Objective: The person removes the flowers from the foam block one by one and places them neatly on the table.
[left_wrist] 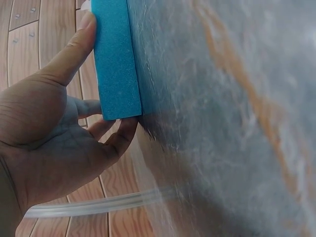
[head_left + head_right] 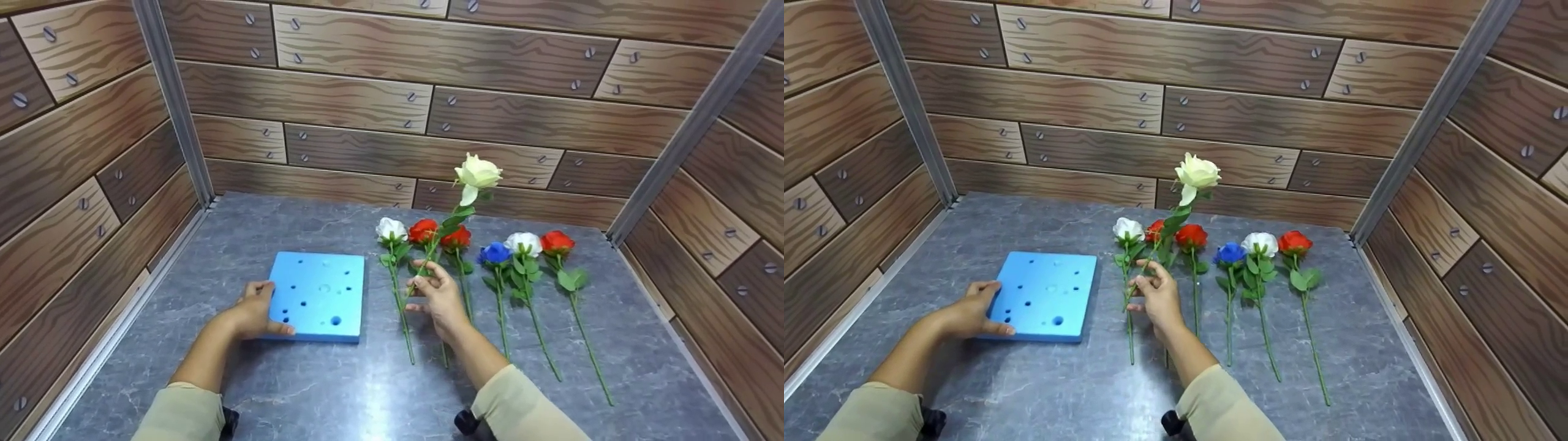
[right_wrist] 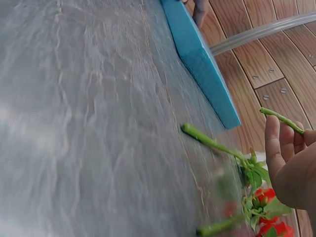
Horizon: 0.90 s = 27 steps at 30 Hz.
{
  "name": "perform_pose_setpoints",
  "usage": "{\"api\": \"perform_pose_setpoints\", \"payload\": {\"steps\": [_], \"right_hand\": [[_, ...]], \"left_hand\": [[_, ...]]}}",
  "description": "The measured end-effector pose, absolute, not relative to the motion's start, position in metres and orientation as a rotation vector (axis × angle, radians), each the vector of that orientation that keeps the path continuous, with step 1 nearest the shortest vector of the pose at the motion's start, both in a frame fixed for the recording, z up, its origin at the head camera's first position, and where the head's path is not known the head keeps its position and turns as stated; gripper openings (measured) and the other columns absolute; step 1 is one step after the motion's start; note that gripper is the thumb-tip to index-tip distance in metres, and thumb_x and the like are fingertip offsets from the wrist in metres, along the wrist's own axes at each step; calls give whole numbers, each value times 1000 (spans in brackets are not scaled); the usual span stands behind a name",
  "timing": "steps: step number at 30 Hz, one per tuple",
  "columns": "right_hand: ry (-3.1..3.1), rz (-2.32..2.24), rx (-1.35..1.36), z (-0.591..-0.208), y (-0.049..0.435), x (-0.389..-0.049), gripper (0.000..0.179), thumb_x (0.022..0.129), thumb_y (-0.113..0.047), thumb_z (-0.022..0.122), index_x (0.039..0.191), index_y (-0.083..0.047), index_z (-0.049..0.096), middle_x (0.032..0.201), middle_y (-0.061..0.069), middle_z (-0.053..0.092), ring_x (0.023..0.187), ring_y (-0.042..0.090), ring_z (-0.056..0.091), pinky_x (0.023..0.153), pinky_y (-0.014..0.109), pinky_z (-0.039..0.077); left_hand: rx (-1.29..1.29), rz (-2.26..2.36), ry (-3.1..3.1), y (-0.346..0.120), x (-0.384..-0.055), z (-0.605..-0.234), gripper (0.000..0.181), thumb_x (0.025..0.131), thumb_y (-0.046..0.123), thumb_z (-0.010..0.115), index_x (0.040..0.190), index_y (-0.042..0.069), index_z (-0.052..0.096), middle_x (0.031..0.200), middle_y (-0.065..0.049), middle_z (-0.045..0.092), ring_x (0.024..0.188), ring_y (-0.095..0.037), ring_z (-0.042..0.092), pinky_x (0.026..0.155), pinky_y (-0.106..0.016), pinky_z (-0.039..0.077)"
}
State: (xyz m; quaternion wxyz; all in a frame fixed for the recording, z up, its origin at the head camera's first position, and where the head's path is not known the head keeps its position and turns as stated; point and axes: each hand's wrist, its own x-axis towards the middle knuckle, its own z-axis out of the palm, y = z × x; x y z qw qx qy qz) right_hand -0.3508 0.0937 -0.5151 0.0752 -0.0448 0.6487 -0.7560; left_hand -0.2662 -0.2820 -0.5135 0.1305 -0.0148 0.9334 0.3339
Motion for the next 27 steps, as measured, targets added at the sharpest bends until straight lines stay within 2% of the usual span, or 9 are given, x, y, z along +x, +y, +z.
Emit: {"api": "perform_pose_setpoints", "payload": {"steps": [15,27], "right_hand": [[2063,-2113,-164,-504,137,-343,41,112,-7,58,152,-3,54,101,8,73,83,17,71,65,35,66],[2118,-1968,-139,-501,177,-330,35,111,-9,59,147,-9,61,100,7,71,88,22,72,65,34,66]], "left_hand": [[-24,973,2700,-283,-264,-513,132,84,50,91,171,-7,10,174,-33,9,160,-64,16,127,-74,29],[-3,966,2703,-282,-264,-515,131,86,51,90,171,-8,9,173,-34,8,159,-65,14,127,-75,27]]}}
